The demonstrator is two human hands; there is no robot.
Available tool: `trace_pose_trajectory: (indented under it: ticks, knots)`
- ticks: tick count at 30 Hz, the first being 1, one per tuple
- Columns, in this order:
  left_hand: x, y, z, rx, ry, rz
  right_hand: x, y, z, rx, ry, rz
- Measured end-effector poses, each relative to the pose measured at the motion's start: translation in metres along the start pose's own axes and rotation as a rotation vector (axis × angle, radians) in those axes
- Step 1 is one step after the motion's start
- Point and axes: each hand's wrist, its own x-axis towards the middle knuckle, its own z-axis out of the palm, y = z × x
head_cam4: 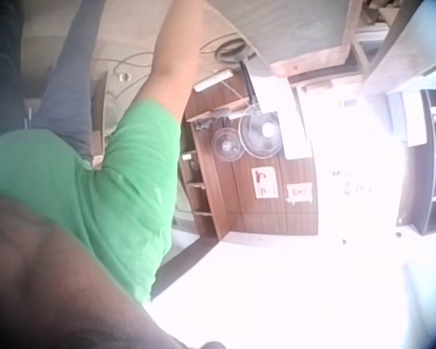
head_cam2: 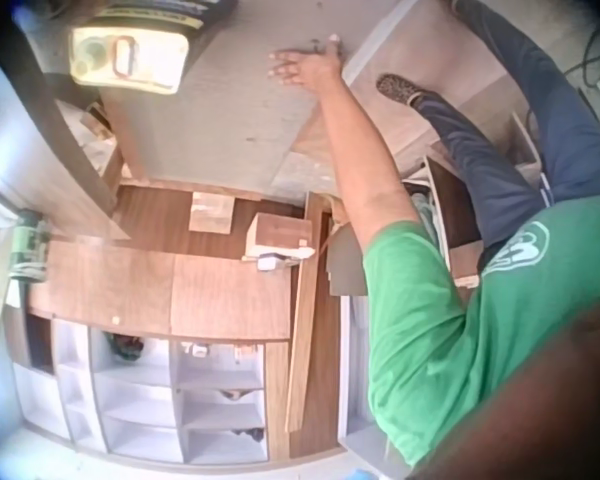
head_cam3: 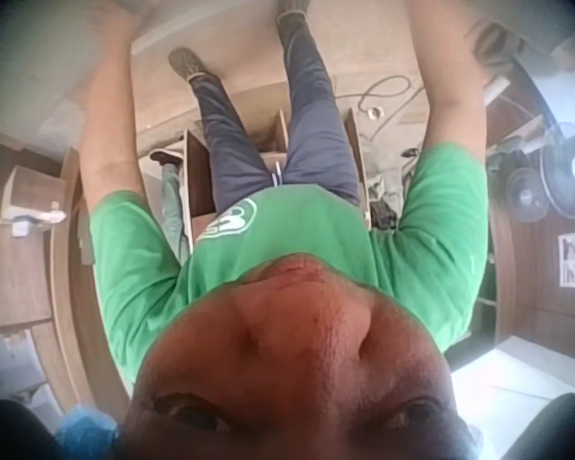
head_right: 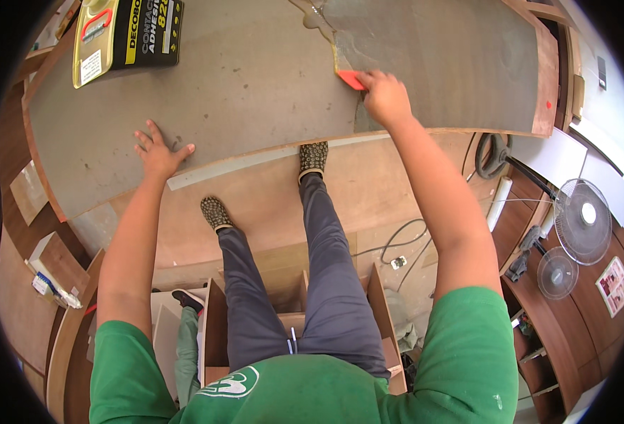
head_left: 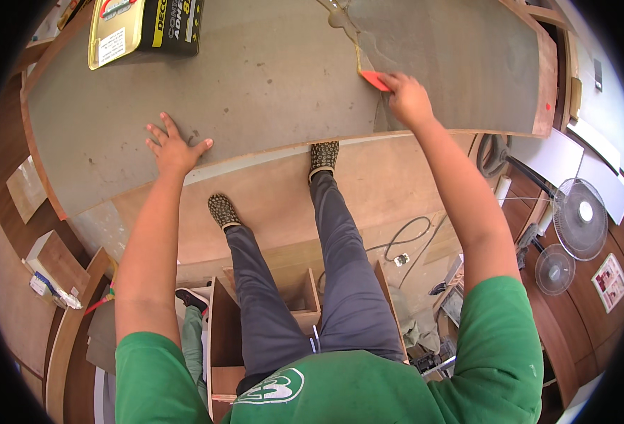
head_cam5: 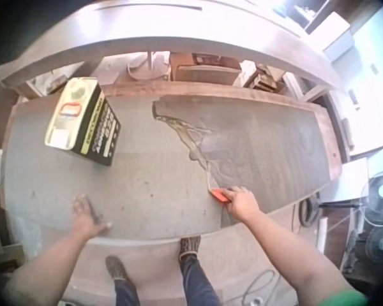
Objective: The person applies adhesive to a wooden board by pouring the liquid from a container and spreading it evenly across the surface using a small red spreader.
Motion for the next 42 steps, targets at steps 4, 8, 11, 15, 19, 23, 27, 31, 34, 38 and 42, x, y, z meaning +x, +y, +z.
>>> trace_pose_trajectory:
  ticks: [4, 8, 11, 15, 19, 23, 27, 31, 34, 38, 42]
  knots:
    - [-0.007, 0.003, -0.009, -0.015, -0.022, -0.022, -0.067, -0.013, 0.017, 0.032, -0.043, -0.005]
    - [-0.008, 0.009, -0.012, -0.032, -0.035, -0.023, -0.143, -0.018, 0.029, -0.002, -0.185, -0.012]
    - [-0.013, 0.017, -0.02, -0.064, -0.055, -0.019, -0.174, -0.02, 0.018, 0.31, -0.163, 0.119]
    - [-0.014, 0.009, -0.019, -0.06, -0.038, -0.034, -0.149, -0.04, -0.037, 0.888, -0.156, 0.434]
    - [-0.01, -0.003, -0.015, -0.016, -0.012, -0.035, -0.058, -0.071, -0.069, 0.909, 0.12, 0.268]
    - [-0.016, 0.019, -0.02, -0.07, -0.037, -0.015, 0.048, -0.051, -0.055, 0.296, 0.309, 0.038]
    - [-0.014, 0.011, -0.018, -0.075, -0.016, -0.02, 0.106, -0.041, -0.039, 0.132, 0.206, 0.115]
    - [-0.016, 0.007, -0.026, -0.062, -0.056, -0.068, 0.141, -0.036, -0.048, 0.247, 0.161, 0.268]
    - [-0.018, 0.009, -0.025, -0.05, -0.043, -0.058, 0.173, -0.004, -0.045, 0.255, 0.157, 0.401]
    - [-0.016, 0.021, -0.032, -0.084, -0.098, -0.067, 0.216, 0.03, -0.048, 0.432, 0.106, 0.531]
    - [-0.019, 0.015, -0.036, -0.093, -0.119, -0.088, 0.241, -0.004, -0.045, 0.516, -0.01, 0.462]
